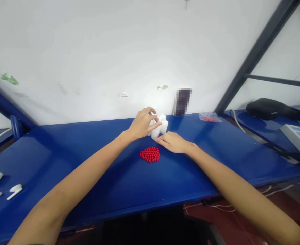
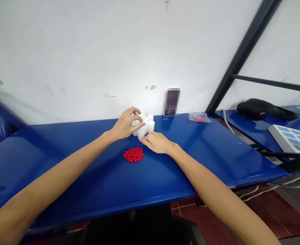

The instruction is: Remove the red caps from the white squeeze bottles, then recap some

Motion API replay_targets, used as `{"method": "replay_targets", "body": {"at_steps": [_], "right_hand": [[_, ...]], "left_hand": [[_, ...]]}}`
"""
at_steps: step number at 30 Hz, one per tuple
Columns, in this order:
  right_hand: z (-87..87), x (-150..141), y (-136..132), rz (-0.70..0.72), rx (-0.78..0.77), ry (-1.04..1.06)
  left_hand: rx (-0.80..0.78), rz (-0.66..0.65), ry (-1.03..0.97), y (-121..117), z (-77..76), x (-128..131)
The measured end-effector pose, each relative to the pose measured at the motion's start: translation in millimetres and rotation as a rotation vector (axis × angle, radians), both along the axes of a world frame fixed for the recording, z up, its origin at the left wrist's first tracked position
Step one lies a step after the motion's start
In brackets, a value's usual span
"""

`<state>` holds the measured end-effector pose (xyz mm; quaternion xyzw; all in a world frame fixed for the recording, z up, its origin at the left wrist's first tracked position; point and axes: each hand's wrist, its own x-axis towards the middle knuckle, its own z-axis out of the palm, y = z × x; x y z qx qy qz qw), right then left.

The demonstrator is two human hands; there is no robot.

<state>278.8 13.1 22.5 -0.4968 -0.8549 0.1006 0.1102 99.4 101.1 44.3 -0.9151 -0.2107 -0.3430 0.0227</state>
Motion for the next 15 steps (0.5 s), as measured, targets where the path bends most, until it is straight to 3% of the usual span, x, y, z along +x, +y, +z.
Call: {"method": "replay_targets", "body": {"at_steps": [6,15], "right_hand": [[-2.3,0.8,0.9,-0.003,-0.002,-0.023],[-3.4,-0.5,-0.2,-0.018,0.002,-0.033]], "left_hand": [[-0.037,-0.013,0.002,1.0,-7.3,-5.8],[0.033,-0.005,0.097,2.8,-4.2,-7.8]]}}
